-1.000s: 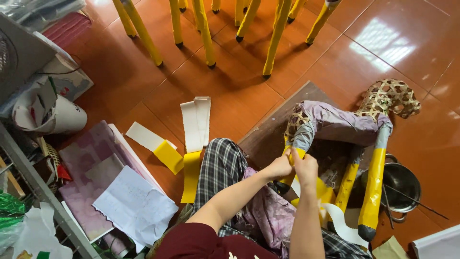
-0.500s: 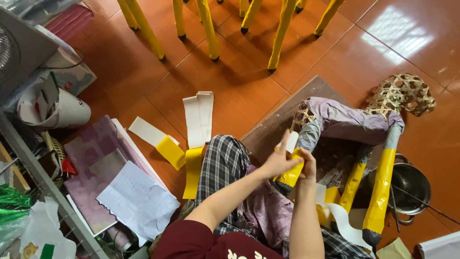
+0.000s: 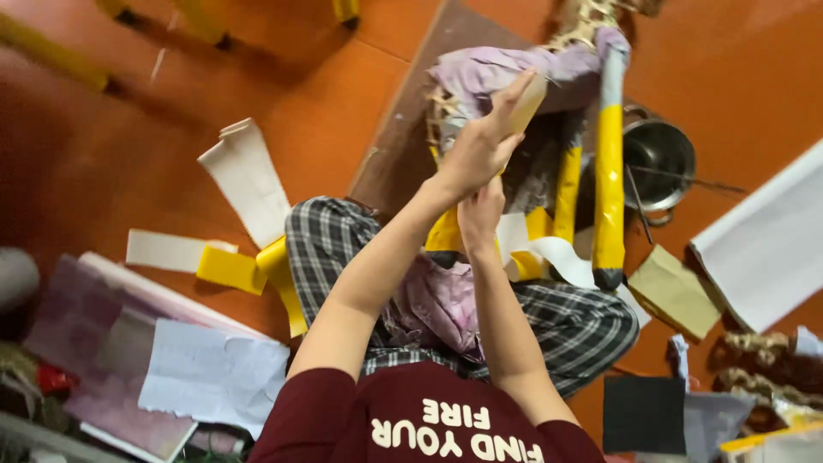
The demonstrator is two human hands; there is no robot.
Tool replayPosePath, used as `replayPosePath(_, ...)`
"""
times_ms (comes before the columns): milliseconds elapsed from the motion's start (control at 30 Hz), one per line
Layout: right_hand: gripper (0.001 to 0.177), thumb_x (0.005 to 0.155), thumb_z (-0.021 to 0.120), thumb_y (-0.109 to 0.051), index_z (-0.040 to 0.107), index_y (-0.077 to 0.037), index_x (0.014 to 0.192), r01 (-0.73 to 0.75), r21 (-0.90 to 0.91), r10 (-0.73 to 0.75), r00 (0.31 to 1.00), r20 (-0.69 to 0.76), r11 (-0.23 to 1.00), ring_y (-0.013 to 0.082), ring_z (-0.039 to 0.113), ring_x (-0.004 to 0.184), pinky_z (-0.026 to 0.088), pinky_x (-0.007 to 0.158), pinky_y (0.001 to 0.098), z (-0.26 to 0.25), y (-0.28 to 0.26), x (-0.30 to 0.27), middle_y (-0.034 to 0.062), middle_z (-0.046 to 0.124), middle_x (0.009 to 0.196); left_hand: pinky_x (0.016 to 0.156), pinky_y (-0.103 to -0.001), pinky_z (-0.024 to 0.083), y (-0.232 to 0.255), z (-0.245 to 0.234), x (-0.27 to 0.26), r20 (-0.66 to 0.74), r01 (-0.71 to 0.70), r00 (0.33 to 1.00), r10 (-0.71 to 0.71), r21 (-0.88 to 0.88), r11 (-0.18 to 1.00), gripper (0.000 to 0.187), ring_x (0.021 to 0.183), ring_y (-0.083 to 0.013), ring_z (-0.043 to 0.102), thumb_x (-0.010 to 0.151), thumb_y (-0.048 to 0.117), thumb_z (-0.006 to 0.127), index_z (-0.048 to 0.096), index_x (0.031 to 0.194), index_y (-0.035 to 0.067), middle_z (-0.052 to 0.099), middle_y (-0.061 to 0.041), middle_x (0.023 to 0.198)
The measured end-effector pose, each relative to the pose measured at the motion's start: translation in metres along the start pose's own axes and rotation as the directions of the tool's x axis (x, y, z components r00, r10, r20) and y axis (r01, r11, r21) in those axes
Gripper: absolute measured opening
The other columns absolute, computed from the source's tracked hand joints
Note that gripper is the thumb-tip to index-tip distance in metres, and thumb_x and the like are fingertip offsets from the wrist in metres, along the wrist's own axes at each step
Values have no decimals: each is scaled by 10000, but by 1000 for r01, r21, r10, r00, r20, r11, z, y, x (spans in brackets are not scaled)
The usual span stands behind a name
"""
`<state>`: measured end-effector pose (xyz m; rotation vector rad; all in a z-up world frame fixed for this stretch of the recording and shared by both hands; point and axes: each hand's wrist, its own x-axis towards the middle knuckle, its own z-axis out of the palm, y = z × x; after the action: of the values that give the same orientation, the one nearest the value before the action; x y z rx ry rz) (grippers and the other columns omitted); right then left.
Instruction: Applying paper strips to a giraffe sculpture frame using adhesive
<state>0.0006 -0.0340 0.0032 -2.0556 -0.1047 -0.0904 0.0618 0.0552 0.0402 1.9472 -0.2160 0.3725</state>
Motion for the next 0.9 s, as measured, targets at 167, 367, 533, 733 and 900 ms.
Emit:
replayPosePath(167,817,962,774,-414,368,172,1362,-548,456,589,806,64,701,469,471,1316,397,1091,607,9,20,19,406,387,1369,1121,-539,466,49,-51,-12,-208,281,925,-317,-184,942,455,1314,-462,574,878,219,813,648,1288,111,558,-245,1460)
replayPosePath(367,363,883,858,-132,531,25,883,-437,861,669,724,167,259,267,590,613,548,622,549,23,95,19,136,614,778,788,-465,628,-134,28,-126,400,741,548,-735,-639,205,742,916,-280,730,853,410,894,490,1380,77,663,-105,1092)
replayPosePath(533,381,826,907,-140,608,56,692,-471,804,614,770,174,364,210,564,542,527,555,449,-1,59,20,143,584,662,646,-449,641,-85,17,-101,406,754,521,-751,-632,182,637,706,-288,743,777,272,948,558,1247,89,668,-104,952)
replayPosePath(733,468,1009,692,-282,669,-35,613,-440,332,481,876,-46,834,123,547,430,484,456,255,6,110,-7,84,609,542,525,-374,633,-102,31,-111,288,761,506,-813,-592,264,595,561,-293,726,761,186,927,542,1192,45,662,-151,869)
replayPosePath(900,356,1085,461,-129,631,88,1310,-98,215,90,995,46,972,428,550,1301,433,1111,523,0,23,7,304,602,1335,550,-409,625,-97,32,-108,141,770,523,-841,-500,395,780,706,-319,702,734,196,904,467,1331,-53,600,-209,998)
